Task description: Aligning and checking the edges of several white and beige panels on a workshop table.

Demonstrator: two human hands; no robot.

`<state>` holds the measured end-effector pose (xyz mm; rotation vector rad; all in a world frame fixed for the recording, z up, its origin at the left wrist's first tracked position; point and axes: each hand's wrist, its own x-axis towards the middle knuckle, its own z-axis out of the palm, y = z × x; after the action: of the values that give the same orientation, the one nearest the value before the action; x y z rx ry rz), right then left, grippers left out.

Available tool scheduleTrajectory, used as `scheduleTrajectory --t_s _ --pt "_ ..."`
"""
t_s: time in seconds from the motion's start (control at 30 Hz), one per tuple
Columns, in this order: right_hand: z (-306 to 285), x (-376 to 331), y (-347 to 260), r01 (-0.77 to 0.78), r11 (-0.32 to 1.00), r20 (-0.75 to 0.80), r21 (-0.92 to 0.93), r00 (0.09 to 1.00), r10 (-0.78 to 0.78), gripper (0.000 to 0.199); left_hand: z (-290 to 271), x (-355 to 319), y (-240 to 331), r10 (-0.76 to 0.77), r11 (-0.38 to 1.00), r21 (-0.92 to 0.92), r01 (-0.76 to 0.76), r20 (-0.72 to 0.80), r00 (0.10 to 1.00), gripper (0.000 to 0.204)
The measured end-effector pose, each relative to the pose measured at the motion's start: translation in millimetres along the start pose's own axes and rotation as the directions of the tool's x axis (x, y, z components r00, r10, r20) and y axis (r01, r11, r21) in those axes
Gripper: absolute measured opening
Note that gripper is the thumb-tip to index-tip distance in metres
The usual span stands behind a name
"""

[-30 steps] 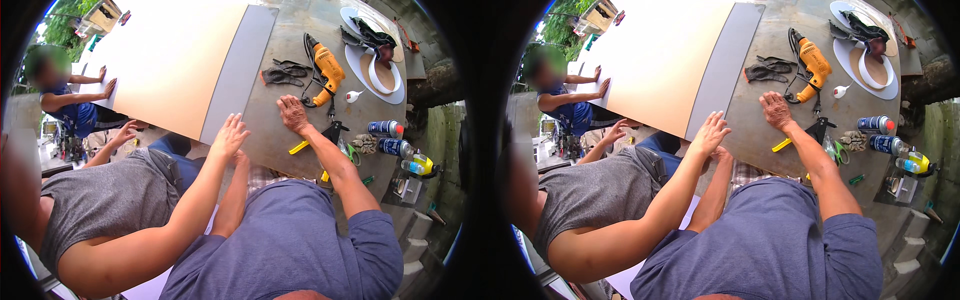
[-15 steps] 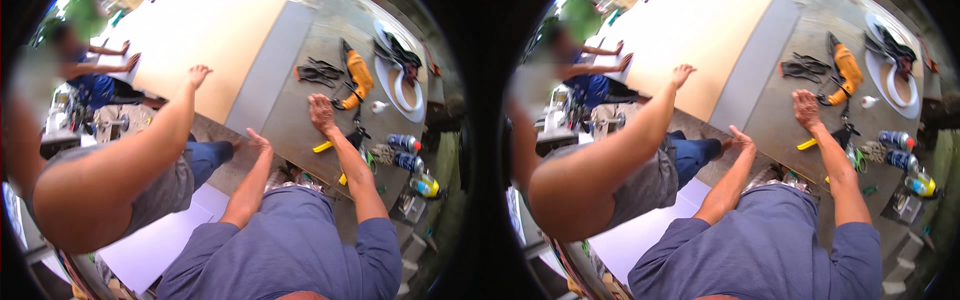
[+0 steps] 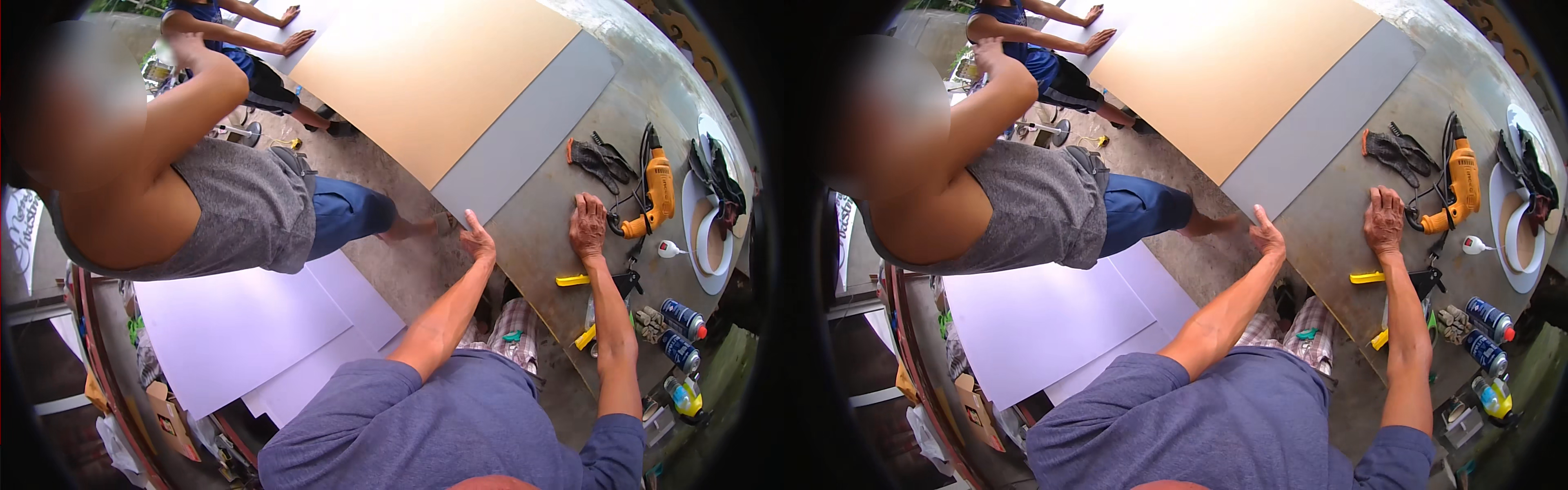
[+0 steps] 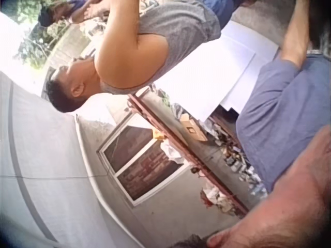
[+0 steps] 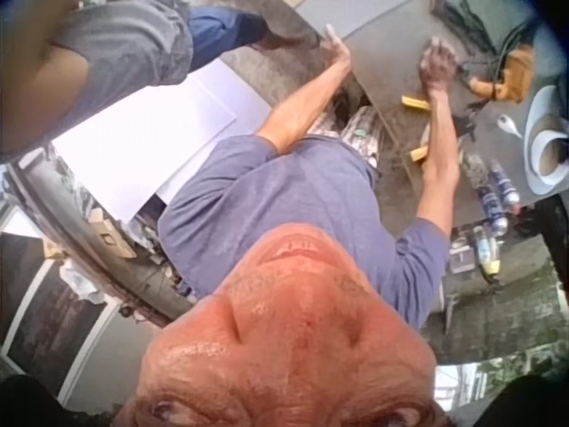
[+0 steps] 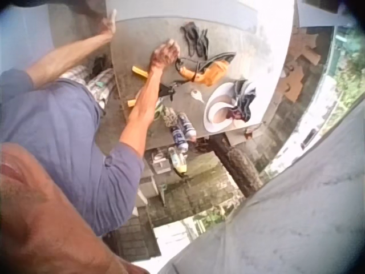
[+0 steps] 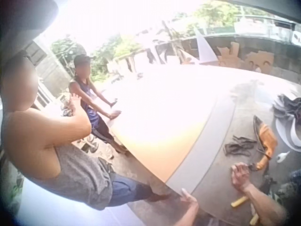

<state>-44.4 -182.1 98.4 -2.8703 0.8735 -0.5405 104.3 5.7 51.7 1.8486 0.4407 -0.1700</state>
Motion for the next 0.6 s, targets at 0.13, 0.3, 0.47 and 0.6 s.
scheduleTrajectory --t_s 0.13,0.3,0.47,0.6 --pt "-2.9 2.5 -1.2 0.001 1.0 -0.001 0.014 1.0 -0.001 0.036 -0.1 -3.8 6.7 0.029 0.999 -0.036 -0.029 -0.018 0.999 0.066" --pt "-3.9 3.5 1.7 0.021 0.999 -0.006 0.03 1.0 -0.021 0.037 0.0 -3.8 6.2 0.015 0.999 -0.039 -0.014 0.011 1.0 0.066" --pt "-2.9 2.5 6.2 0.034 0.998 -0.02 0.053 0.999 -0.033 0.039 1.9 0.3 -0.8 -0.003 1.0 -0.022 0.003 0.023 1.0 0.068" --pt "-4.6 1.4 7.1 0.012 0.998 -0.012 0.057 1.0 -0.011 0.04 2.8 -4.7 3.2 0.065 0.997 -0.049 -0.065 -0.01 0.998 0.072"
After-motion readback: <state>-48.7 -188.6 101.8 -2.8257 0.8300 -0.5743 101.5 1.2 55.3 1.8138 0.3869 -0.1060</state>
